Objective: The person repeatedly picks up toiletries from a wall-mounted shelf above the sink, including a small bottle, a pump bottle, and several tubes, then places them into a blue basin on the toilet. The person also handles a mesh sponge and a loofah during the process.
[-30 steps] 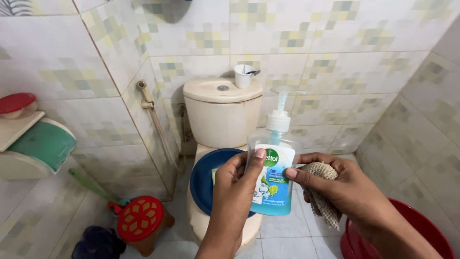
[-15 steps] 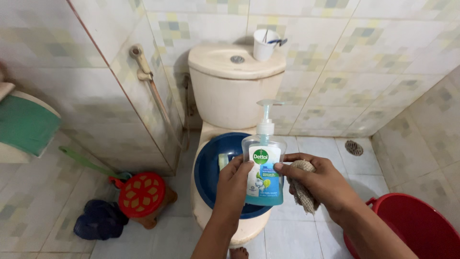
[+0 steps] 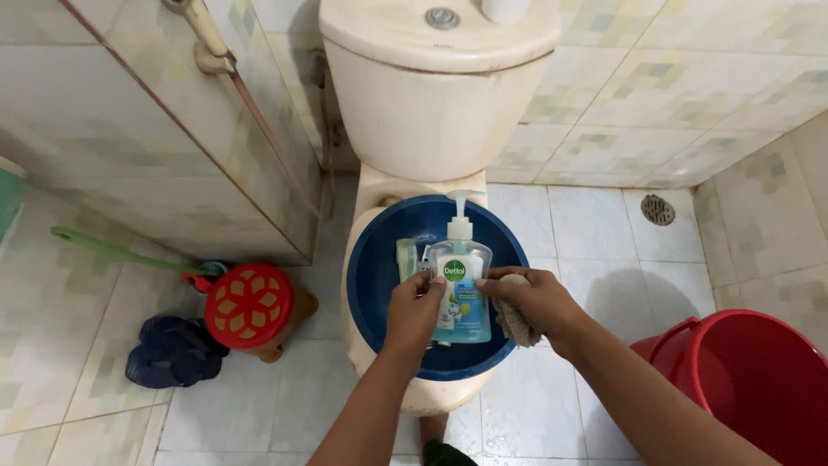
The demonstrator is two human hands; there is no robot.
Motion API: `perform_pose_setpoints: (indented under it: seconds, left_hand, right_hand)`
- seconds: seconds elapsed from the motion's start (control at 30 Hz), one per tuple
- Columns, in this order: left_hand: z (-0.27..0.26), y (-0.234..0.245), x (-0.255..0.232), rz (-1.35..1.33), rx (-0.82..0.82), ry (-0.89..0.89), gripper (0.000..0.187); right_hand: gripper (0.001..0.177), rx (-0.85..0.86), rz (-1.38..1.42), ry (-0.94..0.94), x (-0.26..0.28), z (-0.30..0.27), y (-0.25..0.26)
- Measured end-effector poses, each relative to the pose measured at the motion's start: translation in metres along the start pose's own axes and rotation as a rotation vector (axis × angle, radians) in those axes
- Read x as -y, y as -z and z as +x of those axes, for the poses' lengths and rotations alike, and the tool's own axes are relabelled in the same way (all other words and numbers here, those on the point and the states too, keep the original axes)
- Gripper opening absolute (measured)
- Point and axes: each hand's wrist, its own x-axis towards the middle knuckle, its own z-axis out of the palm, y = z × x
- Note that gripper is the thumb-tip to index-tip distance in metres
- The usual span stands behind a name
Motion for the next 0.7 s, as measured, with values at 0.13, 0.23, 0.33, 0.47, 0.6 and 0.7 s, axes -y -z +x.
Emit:
perform_pose_setpoints:
  seconds: [0.13,0.23,0.33,0.47,0.6,0.7]
  left_hand:
    - [0.033,0.005,0.015,0.025,0.001,0.013,0.047]
    - [0.057,0.006,0.025,0.089,-0.011,0.049,0.049]
    - [0.077,0.006,0.038,0.17,-0.04,0.067,0.051]
    - [0.098,0.009,0.057,0.327,-0.082,0.154,0.046]
    - [0.117,0.011,0.078,0.446,-0.075,0.268,0.041]
    - [0.127,0.012,0.095,0.483,-0.086,0.218,0.041]
  right_hand:
    - [0.053,0.063,0.019,-0.024,-0.003,0.036,-0.009]
    - [0.055,0.108,0.074,-0.062,-0.01,0.063,-0.015]
    - [0.056,0.144,0.098,-0.09,-0.023,0.089,-0.022]
    - [0.056,0.175,0.127,-0.144,-0.041,0.118,-0.033]
    - [0.06,0.209,0.122,-0.178,-0.057,0.138,-0.042]
    - [0.063,0.199,0.066,-0.228,-0.063,0.147,-0.048]
